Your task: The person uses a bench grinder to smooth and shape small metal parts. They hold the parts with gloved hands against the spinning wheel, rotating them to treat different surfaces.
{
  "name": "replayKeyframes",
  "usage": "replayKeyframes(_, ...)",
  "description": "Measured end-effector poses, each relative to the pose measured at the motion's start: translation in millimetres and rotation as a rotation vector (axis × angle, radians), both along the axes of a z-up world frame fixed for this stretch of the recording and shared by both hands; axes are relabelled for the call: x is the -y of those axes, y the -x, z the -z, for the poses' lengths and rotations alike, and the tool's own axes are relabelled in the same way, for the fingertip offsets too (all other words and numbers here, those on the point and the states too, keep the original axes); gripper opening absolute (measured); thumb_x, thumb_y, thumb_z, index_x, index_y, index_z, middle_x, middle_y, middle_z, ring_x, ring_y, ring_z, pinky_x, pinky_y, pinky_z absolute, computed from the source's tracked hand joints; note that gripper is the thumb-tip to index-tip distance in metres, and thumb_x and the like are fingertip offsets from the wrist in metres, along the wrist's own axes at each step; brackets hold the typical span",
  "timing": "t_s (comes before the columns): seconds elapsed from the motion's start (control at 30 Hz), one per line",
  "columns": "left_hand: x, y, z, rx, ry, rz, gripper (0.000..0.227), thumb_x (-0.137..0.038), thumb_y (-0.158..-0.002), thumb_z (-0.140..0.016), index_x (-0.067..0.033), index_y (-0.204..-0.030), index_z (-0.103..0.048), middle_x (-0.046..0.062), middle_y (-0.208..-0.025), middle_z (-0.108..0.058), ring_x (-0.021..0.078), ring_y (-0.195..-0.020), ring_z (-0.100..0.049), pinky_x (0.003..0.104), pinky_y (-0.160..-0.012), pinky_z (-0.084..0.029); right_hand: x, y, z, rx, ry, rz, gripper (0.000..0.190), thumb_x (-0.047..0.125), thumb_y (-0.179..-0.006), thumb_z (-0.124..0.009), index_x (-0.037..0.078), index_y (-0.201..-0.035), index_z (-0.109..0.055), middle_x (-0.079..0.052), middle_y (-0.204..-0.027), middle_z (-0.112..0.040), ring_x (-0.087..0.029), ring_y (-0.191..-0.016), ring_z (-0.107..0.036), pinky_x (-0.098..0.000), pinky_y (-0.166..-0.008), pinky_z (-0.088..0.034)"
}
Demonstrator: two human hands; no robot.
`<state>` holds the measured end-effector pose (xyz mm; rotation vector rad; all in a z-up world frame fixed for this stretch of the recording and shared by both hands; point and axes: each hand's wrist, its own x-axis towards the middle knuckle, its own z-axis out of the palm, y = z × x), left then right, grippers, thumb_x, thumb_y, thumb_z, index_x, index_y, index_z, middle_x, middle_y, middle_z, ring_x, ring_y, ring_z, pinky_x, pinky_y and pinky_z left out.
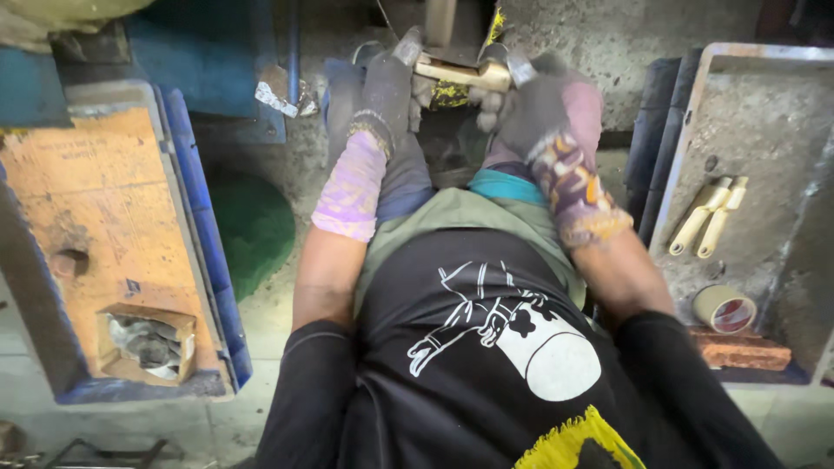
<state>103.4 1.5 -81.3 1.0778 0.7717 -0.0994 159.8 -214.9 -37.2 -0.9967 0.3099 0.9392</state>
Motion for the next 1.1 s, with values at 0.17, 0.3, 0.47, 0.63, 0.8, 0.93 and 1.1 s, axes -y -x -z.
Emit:
replayKeyframes(0.17,4,43,-36,0.293,0.097,-0.056,0.037,-0.039,-0.103,-0.064,-0.0035,-0.094,-0.067,0.0,-0.061,-0.052,0.0111,-0.048,-0.049,0.027,-0.039,-0.034,6,53,-16,0.342,-0.132,0.044,0.046,0.035,-0.108,-0.056,0.0,-0.136,-0.049,-0.023,-0.108,-0.064,-0.026,-0.074,-0.065,-0.0441,-0.068,-0.061)
replayKeyframes(0.3,8,68,-62,0.403,-0.069,-0.164,0.029,-0.024,-0.106,-0.058,0.0012,-0.115,-0.068,0.003,-0.073,-0.062,0.0108,-0.058,-0.058,0.027,-0.047,-0.045,12,87,-46,0.692,-0.096,0.018,0.045,0.03,-0.11,-0.06,-0.002,-0.139,-0.047,-0.023,-0.116,-0.066,-0.026,-0.074,-0.069,-0.0397,-0.068,-0.062)
replayKeyframes(0.47,5,84,-78,0.736,-0.123,-0.142,0.026,-0.013,-0.111,-0.053,0.0031,-0.13,-0.059,0.01,-0.105,-0.071,0.0146,-0.086,-0.067,0.031,-0.074,-0.058,11,104,-79,0.914,-0.08,-0.035,0.048,0.03,-0.113,-0.063,-0.004,-0.142,-0.048,-0.024,-0.121,-0.065,-0.027,-0.077,-0.071,-0.0382,-0.071,-0.062)
replayKeyframes(0.63,0,87,-87,0.687,-0.372,-0.125,0.027,-0.012,-0.111,-0.054,0.002,-0.131,-0.065,0.012,-0.109,-0.075,0.0151,-0.091,-0.073,0.03,-0.079,-0.062,15,114,-96,1.003,-0.069,-0.083,0.05,0.032,-0.113,-0.066,-0.003,-0.143,-0.046,-0.024,-0.124,-0.066,-0.027,-0.08,-0.071,-0.0367,-0.078,-0.06)
replayKeyframes(0.8,-3,94,-113,0.808,-0.406,-0.061,0.028,-0.016,-0.113,-0.051,0.0009,-0.125,-0.069,0.01,-0.109,-0.077,0.0132,-0.091,-0.073,0.027,-0.08,-0.059,20,121,-106,1.069,-0.046,-0.115,0.051,0.031,-0.112,-0.068,-0.001,-0.144,-0.044,-0.022,-0.123,-0.065,-0.027,-0.082,-0.073,-0.036,-0.079,-0.061)
replayKeyframes(0.93,-3,98,-135,0.913,-0.488,-0.043,0.029,-0.019,-0.113,-0.048,0.0008,-0.121,-0.068,0.008,-0.109,-0.074,0.0137,-0.098,-0.073,0.029,-0.086,-0.059,24,125,-108,1.043,-0.076,-0.132,0.059,0.036,-0.111,-0.071,0.002,-0.149,-0.042,-0.021,-0.126,-0.064,-0.027,-0.086,-0.074,-0.0384,-0.083,-0.064)
replayKeyframes(1.1,1,100,-136,0.762,-0.255,-0.063,0.03,-0.019,-0.111,-0.049,0.0008,-0.119,-0.071,0.006,-0.097,-0.073,0.0065,-0.07,-0.057,0.022,-0.061,-0.043,26,124,-107,1.337,0.236,-0.116,0.054,0.04,-0.109,-0.07,0.002,-0.141,-0.048,-0.022,-0.125,-0.068,-0.029,-0.095,-0.071,-0.0365,-0.088,-0.06)
